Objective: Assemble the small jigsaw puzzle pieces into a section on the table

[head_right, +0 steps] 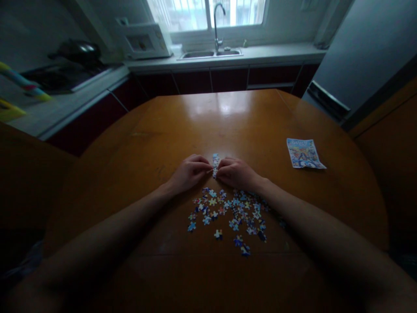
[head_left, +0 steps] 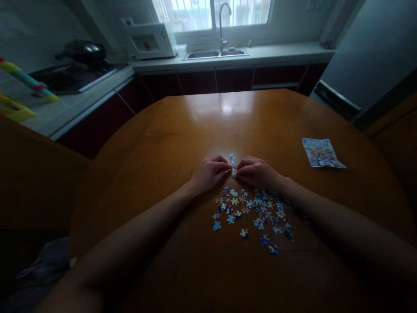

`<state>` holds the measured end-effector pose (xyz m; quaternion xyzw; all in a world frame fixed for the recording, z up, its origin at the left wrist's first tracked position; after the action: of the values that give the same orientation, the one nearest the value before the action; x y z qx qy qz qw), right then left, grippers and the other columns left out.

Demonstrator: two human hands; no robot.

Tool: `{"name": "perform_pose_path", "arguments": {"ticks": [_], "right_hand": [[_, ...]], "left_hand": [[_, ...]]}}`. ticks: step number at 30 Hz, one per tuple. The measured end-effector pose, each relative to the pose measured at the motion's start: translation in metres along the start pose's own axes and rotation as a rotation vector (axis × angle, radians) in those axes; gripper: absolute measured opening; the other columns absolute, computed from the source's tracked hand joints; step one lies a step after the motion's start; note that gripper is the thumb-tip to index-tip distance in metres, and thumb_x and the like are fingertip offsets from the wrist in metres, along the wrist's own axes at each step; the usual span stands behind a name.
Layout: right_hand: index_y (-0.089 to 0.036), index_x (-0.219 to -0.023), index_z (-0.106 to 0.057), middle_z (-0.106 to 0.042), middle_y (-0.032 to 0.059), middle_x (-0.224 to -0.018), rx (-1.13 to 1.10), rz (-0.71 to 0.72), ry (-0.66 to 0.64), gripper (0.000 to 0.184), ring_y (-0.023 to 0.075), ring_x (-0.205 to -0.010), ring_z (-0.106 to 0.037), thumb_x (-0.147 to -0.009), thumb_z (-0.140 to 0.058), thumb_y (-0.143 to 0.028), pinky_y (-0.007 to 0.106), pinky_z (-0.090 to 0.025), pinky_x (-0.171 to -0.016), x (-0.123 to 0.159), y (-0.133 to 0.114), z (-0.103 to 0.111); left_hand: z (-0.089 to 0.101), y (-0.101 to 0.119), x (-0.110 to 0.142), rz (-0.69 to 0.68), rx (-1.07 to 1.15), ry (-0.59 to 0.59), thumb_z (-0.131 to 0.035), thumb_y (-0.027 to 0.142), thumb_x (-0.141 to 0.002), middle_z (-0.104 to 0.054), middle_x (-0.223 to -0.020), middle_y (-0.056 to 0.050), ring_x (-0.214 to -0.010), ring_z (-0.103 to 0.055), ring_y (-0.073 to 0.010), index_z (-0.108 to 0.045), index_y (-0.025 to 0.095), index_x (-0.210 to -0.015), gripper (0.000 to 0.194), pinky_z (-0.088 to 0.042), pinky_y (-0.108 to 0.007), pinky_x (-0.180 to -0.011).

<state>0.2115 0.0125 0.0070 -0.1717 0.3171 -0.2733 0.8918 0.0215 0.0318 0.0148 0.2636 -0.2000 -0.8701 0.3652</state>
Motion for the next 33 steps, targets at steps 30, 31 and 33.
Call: {"name": "perform_pose_path", "arguments": {"ticks": [30,31,33], "right_hand": [[-0.026,-0.090,-0.075,-0.069,0.0053,-0.093,0.326,0.040,-0.141,0.025,0.0185,-0.083,-0.057,-0.099,-0.051,-0.025,0.036,-0.045,-0.074,-0.002,-0.018,0.001],[-0.025,-0.090,-0.075,-0.069,0.0058,-0.093,0.315,0.039,-0.145,0.026,0.0186,-0.083,-0.057,-0.099,-0.051,-0.025,0.036,-0.045,-0.074,-0.002,-0.019,0.001],[-0.024,-0.090,-0.074,-0.068,0.0065,-0.093,0.289,0.041,-0.156,0.026,0.0189,-0.084,-0.057,-0.099,-0.050,-0.023,0.036,-0.046,-0.075,-0.002,-0.020,0.002]], "left_hand": [[-0.007,-0.007,0.000,-0.047,0.027,-0.027,-0.059,0.011,-0.090,-0.071,-0.099,-0.004,-0.098,-0.060,-0.0172,-0.079,0.025,-0.094,0.025,-0.046,-0.034,-0.093],[-0.007,-0.007,0.000,-0.043,0.026,-0.028,-0.059,0.011,-0.090,-0.071,-0.099,-0.004,-0.098,-0.060,-0.0172,-0.079,0.025,-0.094,0.025,-0.046,-0.034,-0.093],[-0.007,-0.006,0.000,-0.037,0.022,-0.034,-0.059,0.011,-0.090,-0.071,-0.099,-0.004,-0.098,-0.060,-0.0173,-0.079,0.025,-0.095,0.025,-0.046,-0.034,-0.093]]}}
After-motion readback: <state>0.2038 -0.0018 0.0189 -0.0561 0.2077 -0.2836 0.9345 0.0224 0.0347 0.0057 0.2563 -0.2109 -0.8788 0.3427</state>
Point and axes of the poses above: each hand's wrist, its own x-axis away from the middle knuckle, its own z-axis out of the back of the hand, y = z × x, the point moved 4 cm from there along -x, towards the middle knuckle
